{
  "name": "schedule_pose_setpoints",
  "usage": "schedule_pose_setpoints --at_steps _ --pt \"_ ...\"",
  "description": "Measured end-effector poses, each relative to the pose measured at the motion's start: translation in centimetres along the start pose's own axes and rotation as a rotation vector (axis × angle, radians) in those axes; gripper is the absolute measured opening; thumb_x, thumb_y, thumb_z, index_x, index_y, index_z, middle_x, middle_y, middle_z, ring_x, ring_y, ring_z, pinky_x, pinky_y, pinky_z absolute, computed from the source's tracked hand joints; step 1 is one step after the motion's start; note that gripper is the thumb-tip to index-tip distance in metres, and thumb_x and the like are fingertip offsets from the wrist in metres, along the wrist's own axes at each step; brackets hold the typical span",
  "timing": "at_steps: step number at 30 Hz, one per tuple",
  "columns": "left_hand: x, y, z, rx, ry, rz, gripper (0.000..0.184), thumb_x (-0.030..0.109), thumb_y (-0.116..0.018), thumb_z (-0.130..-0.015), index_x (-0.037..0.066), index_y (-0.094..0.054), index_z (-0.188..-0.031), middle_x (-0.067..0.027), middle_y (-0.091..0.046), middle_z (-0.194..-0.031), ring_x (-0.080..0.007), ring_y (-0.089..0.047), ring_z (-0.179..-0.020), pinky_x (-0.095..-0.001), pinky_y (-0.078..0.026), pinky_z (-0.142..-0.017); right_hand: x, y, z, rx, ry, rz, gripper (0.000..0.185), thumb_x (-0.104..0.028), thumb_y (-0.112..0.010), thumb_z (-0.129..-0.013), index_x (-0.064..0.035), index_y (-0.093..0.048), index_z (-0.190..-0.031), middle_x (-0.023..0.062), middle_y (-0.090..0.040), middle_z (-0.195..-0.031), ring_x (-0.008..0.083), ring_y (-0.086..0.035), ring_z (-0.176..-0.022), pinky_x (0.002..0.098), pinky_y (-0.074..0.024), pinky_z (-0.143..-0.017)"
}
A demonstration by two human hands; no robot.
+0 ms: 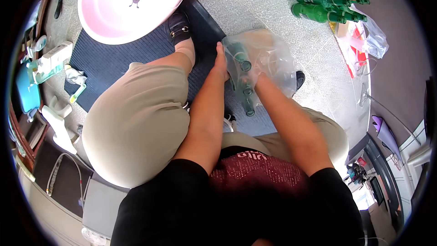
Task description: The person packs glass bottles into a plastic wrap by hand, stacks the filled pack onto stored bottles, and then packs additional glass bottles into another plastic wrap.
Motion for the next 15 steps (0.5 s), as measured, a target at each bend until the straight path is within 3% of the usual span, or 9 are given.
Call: schedule_pose_setpoints --at_steps 2,4,8,10,12,13,14,15 --pt "-0.1 -0.3 -0.2 -0.067 -0.083 0.022 0.089 0.076 -0.010 -0.082 0.013 -0.037 -0.138 -0.0140 -0.040 -0.140 -0.0368 -0.040 -0.124 -0.0592 -0.033 -0.097 -0.6 0.2 0.2 0.110 0.041 -0.028 0.020 -0.019 -0.052 -0.089 -0.0066 -0.058 -0.104 0.0083 -0.060 -0.091 0.0180 -0.057 -0.072 0.0315 -0.0486 -0.060" --pt "0.1 -1.8 3.3 0.062 -0.007 -0.039 0.087 0.074 -0.009 -0.083 0.012 -0.038 -0.138 -0.0138 -0.041 -0.139 -0.0369 -0.040 -0.124 -0.0584 -0.033 -0.098 -0.9 1.1 0.6 0.161 0.043 -0.047 0.020 -0.018 -0.052 -0.089 -0.0066 -0.058 -0.104 0.0082 -0.060 -0.091 0.0178 -0.057 -0.073 0.0318 -0.0488 -0.061" --pt "-0.9 1.5 -0.7 0.097 -0.066 -0.157 0.083 0.073 -0.016 -0.085 0.013 -0.038 -0.138 -0.0129 -0.039 -0.141 -0.0357 -0.040 -0.125 -0.0565 -0.034 -0.098 -0.6 2.8 3.3 0.140 -0.001 -0.141 0.018 -0.017 -0.052 -0.089 -0.0066 -0.058 -0.103 0.0080 -0.060 -0.091 0.0174 -0.057 -0.074 0.0323 -0.0492 -0.062" --pt "-0.1 0.5 1.0 0.124 -0.153 -0.268 0.081 0.071 -0.019 -0.087 0.010 -0.040 -0.135 -0.0138 -0.042 -0.138 -0.0332 -0.044 -0.122 -0.0520 -0.036 -0.098 -0.4 3.4 5.2 0.133 -0.023 -0.240 0.018 -0.016 -0.052 -0.089 -0.0066 -0.058 -0.103 0.0078 -0.060 -0.090 0.0172 -0.057 -0.075 0.0325 -0.0493 -0.063" --pt "2.2 1.5 0.4 0.275 -0.319 -0.387 0.077 0.062 -0.020 -0.091 0.000 -0.046 -0.131 -0.0141 -0.047 -0.134 -0.0311 -0.047 -0.120 -0.0366 -0.037 -0.098 -0.3 4.0 7.2 0.155 -0.078 -0.411 0.017 -0.015 -0.052 -0.089 -0.0065 -0.058 -0.103 0.0077 -0.059 -0.090 0.0170 -0.057 -0.075 0.0328 -0.0495 -0.064" --pt "3.2 1.4 1.8 0.423 -0.409 -0.397 0.071 0.056 -0.024 -0.093 -0.001 -0.052 -0.124 -0.0169 -0.053 -0.127 -0.0322 -0.051 -0.115 -0.0380 -0.038 -0.096 -0.3 4.2 8.3 0.176 -0.129 -0.525 0.017 -0.014 -0.052 -0.089 -0.0065 -0.058 -0.102 0.0077 -0.059 -0.090 0.0169 -0.057 -0.075 0.0329 -0.0496 -0.064" --pt "3.5 0.5 2.6 0.405 -0.425 -0.407 0.071 0.056 -0.024 -0.093 -0.001 -0.052 -0.124 -0.0169 -0.053 -0.127 -0.0322 -0.051 -0.115 -0.0380 -0.038 -0.096 0.4 4.1 9.5 0.210 -0.273 -0.663 0.017 -0.022 -0.050 -0.091 -0.0082 -0.059 -0.096 0.0035 -0.058 -0.081 0.0171 -0.055 -0.065 0.0320 -0.0486 -0.057" --pt "4.5 -0.2 4.8 0.478 -0.561 -0.450 0.069 0.054 -0.025 -0.093 -0.001 -0.054 -0.121 -0.0192 -0.055 -0.123 -0.0337 -0.052 -0.113 -0.0389 -0.038 -0.095 0.1 4.7 10.1 0.222 -0.253 -0.668 0.017 -0.022 -0.050 -0.091 -0.0082 -0.059 -0.096 0.0035 -0.058 -0.081 0.0171 -0.055 -0.065 0.0320 -0.0486 -0.057"
Point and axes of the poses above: each hand's wrist, its own z-axis away from the middle knuckle, its own y-axis out of the back of the hand, x = y × z, the point moved 8 cm from there along -z, towards the middle knuckle
